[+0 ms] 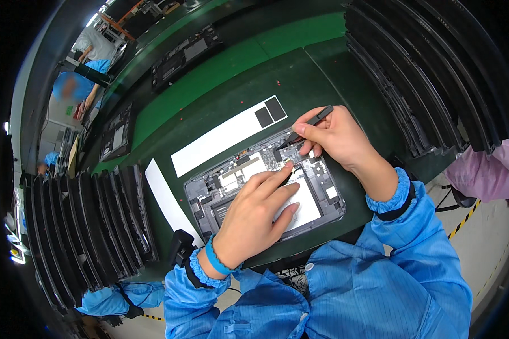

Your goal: Assembling internal components of laptops and applying small parts/stickers using a stylus tool on a production line.

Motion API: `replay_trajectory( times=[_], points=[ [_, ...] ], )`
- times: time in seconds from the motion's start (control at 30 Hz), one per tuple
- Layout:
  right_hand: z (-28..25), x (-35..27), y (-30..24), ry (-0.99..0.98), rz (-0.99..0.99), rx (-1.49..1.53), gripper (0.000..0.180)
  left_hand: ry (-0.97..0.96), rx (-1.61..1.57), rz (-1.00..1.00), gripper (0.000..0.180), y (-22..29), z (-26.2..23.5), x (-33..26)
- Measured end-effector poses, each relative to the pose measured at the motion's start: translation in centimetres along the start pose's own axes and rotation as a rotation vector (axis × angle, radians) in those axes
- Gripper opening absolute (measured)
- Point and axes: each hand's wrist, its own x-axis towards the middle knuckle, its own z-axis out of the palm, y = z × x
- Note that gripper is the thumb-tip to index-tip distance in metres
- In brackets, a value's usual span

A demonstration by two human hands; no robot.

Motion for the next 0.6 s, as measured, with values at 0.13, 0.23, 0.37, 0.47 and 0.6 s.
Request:
replay_trajectory(
  times=[0.13, 0.23, 0.37, 0.47, 0.6],
  points=[
    [-0.2, 0.0, 0.1, 0.002, 0.009, -0.024, 0.017, -0.011, 0.061, -0.019, 0.033, 0.2, 0.2, 0.1],
    [-0.3, 0.1, 0.1, -0.005, 0.004, -0.038, 0.018, -0.042, 0.161, -0.035, 0.040, 0.4, 0.7, 0.2],
    [-0.4, 0.6, 0.8, -0.001, -0.031, 0.014, 0.021, -0.047, 0.263, -0.036, 0.049, 0.3, 1.7, 0.4],
    [0.9, 0.0, -0.1, 0.066, -0.152, 0.168, 0.025, 0.025, 0.253, -0.088, 0.054, 0.6, 1.9, 0.5],
    [1.2, 0.5, 0.7, 0.270, -0.310, 0.049, 0.030, 0.012, 0.264, -0.099, 0.060, -0.1, 1.2, 0.2]
  ],
)
